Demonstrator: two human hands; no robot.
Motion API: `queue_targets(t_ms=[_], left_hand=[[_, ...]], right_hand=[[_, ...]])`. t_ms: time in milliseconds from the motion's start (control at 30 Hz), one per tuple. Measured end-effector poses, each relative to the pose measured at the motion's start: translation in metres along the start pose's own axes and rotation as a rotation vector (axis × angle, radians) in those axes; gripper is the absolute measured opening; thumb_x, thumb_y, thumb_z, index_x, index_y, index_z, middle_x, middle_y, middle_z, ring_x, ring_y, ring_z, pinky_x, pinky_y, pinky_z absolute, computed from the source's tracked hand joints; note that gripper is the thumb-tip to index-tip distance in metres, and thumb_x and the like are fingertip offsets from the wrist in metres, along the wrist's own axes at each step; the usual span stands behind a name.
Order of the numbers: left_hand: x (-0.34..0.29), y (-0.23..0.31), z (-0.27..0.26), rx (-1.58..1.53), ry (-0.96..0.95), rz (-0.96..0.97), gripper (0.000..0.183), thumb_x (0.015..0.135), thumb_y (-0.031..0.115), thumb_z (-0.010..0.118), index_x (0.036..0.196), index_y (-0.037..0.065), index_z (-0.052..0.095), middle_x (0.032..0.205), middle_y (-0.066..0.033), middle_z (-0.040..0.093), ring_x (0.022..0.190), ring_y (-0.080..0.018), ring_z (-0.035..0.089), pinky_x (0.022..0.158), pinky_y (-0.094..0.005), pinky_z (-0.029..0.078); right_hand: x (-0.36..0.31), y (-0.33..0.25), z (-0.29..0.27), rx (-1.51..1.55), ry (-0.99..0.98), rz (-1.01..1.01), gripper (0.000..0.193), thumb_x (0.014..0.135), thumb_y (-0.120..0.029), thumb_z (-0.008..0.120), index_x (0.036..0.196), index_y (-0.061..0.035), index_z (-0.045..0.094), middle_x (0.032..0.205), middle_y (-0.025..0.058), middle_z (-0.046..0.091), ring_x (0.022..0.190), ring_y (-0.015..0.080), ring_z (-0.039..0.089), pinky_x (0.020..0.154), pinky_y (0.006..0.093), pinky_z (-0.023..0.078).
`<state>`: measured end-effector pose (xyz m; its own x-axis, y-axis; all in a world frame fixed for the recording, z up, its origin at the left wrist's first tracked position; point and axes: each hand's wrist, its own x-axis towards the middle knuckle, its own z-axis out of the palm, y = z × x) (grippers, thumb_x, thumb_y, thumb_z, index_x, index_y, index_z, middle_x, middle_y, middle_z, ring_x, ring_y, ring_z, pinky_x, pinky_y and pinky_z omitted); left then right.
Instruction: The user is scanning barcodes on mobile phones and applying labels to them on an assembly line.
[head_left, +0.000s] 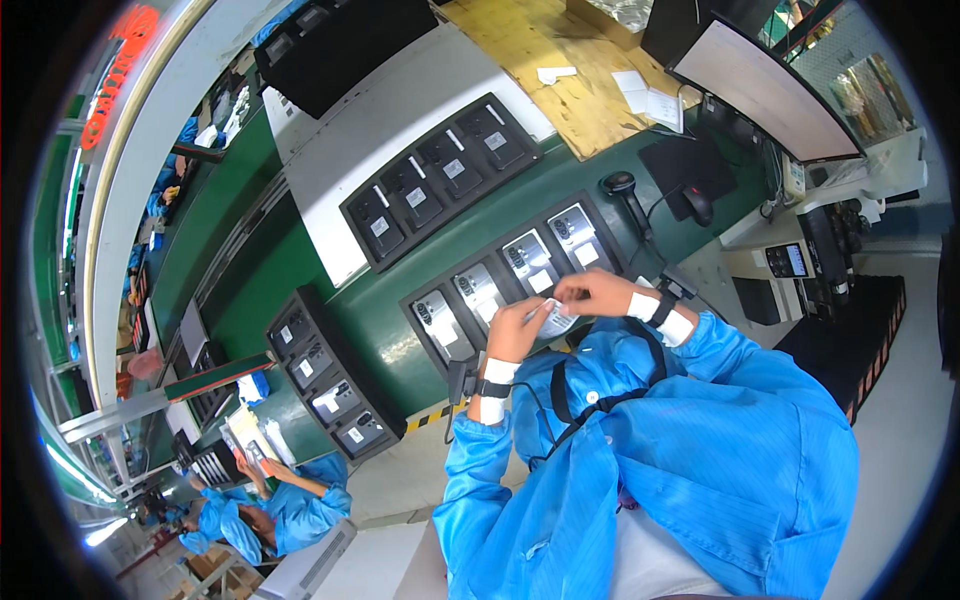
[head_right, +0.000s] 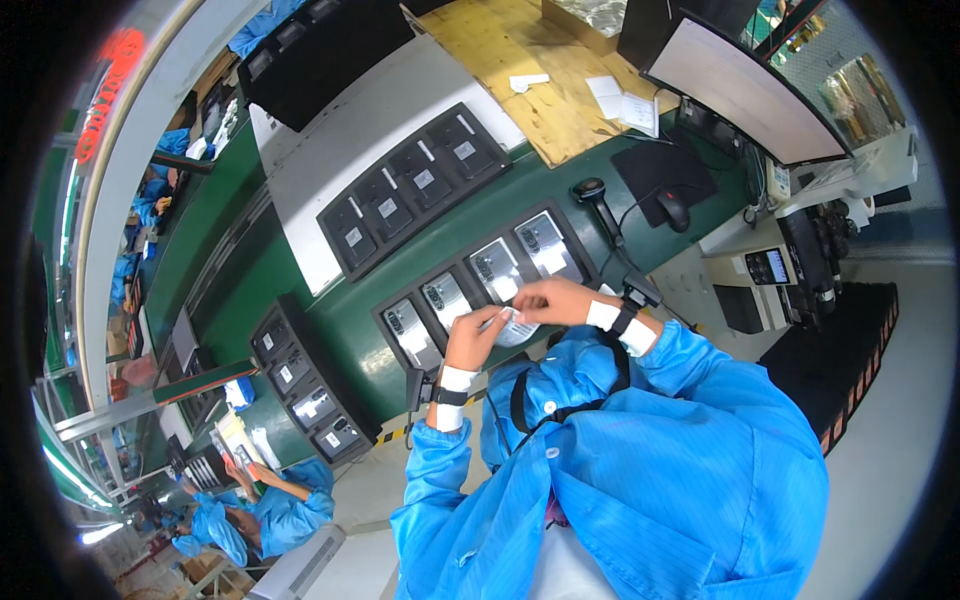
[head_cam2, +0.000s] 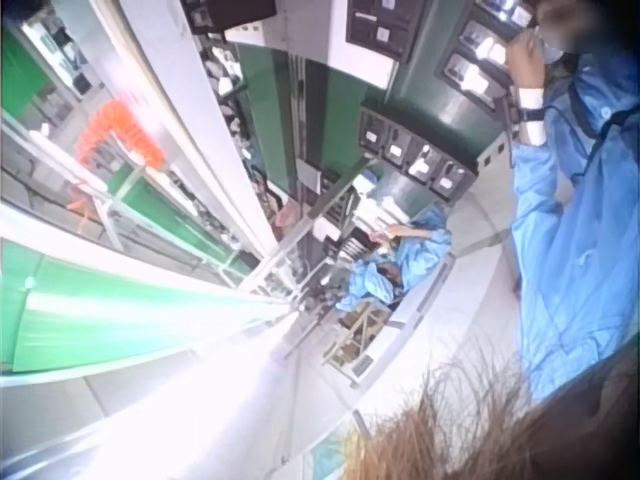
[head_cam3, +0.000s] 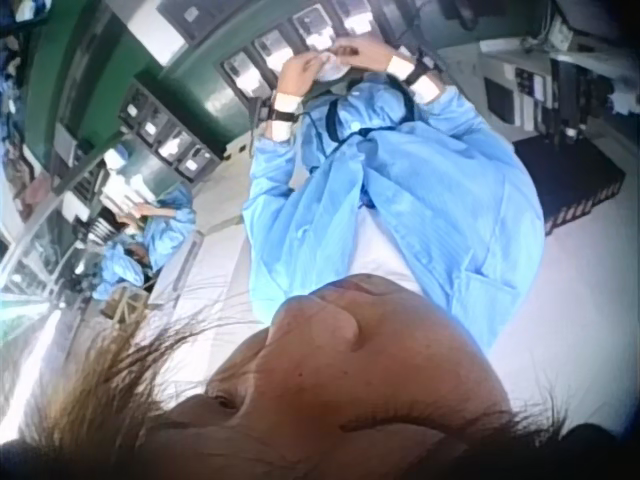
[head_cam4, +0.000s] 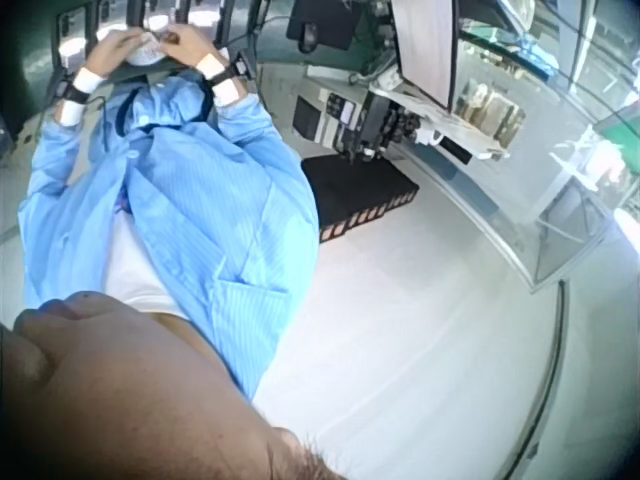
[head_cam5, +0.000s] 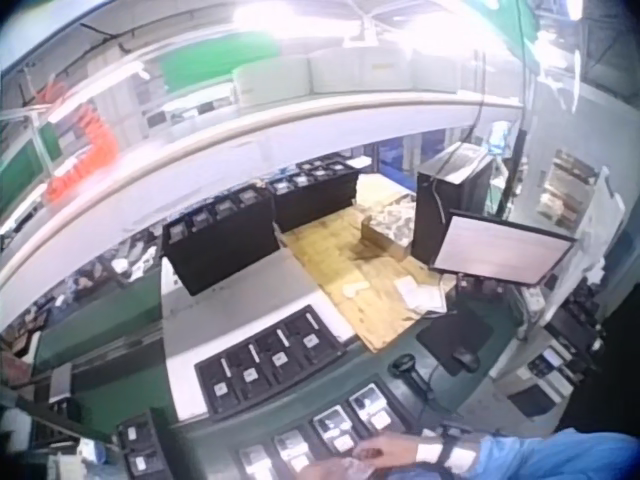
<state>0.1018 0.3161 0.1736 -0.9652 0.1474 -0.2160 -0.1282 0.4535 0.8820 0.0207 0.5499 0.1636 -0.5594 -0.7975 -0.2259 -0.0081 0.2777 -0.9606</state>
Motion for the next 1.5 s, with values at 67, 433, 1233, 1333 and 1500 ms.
queue_targets(t_ms=[67,433,1233,1333,1500], left_hand=[[0.001,0.004,-0.005,-0.118,-0.114,-0.162,0.03,0.096,0.026,0.072,0.113,0.001,0.073,0.085,-0.0205,0.073,0.076,-0.0182,0.072,0.07,-0.0332,0.053],[-0.009,0.044,-0.016,-0.029,-0.222,-0.148,0.027,0.093,0.024,0.071,0.109,0.002,0.073,0.088,-0.0229,0.074,0.085,-0.0374,0.075,0.075,-0.042,0.056],[-0.012,0.072,0.012,0.394,-0.058,0.085,0.021,0.096,0.029,0.068,0.102,0.009,0.074,0.075,-0.0204,0.069,0.074,-0.0415,0.068,0.065,-0.046,0.053],[-0.013,0.07,0.002,0.481,-0.069,0.081,0.022,0.097,0.029,0.067,0.1,0.009,0.074,0.076,-0.0189,0.069,0.073,-0.0406,0.069,0.064,-0.0471,0.053],[-0.023,0.052,-0.013,0.366,0.037,0.281,0.019,0.096,0.027,0.067,0.099,0.009,0.073,0.078,-0.0162,0.07,0.075,-0.0389,0.069,0.065,-0.0469,0.053]], right_hand=[[-0.011,-0.009,-0.003,-0.17,-0.036,0.024,0.035,0.096,-0.036,0.072,0.097,-0.0018,0.067,0.076,0.0101,0.068,0.07,0.0203,0.066,0.066,0.0359,0.05],[-0.03,-0.059,-0.031,-0.072,0.101,-0.102,0.023,0.094,-0.023,0.07,0.1,-0.0006,0.069,0.092,0.013,0.074,0.091,0.0293,0.073,0.087,0.0387,0.055],[-0.026,-0.038,-0.023,-0.254,0.001,0.137,0.027,0.094,-0.029,0.062,0.097,-0.0039,0.071,0.084,0.018,0.07,0.08,0.0393,0.067,0.072,0.045,0.051],[-0.034,-0.025,-0.026,-0.179,0.029,0.133,0.03,0.094,-0.031,0.065,0.101,-0.0026,0.072,0.088,0.0202,0.071,0.086,0.0389,0.068,0.076,0.0445,0.052],[-0.036,0.023,-0.026,-0.456,0.235,0.387,0.03,0.092,-0.028,0.069,0.107,-0.0024,0.073,0.097,0.0218,0.073,0.094,0.0401,0.07,0.082,0.0448,0.054]])
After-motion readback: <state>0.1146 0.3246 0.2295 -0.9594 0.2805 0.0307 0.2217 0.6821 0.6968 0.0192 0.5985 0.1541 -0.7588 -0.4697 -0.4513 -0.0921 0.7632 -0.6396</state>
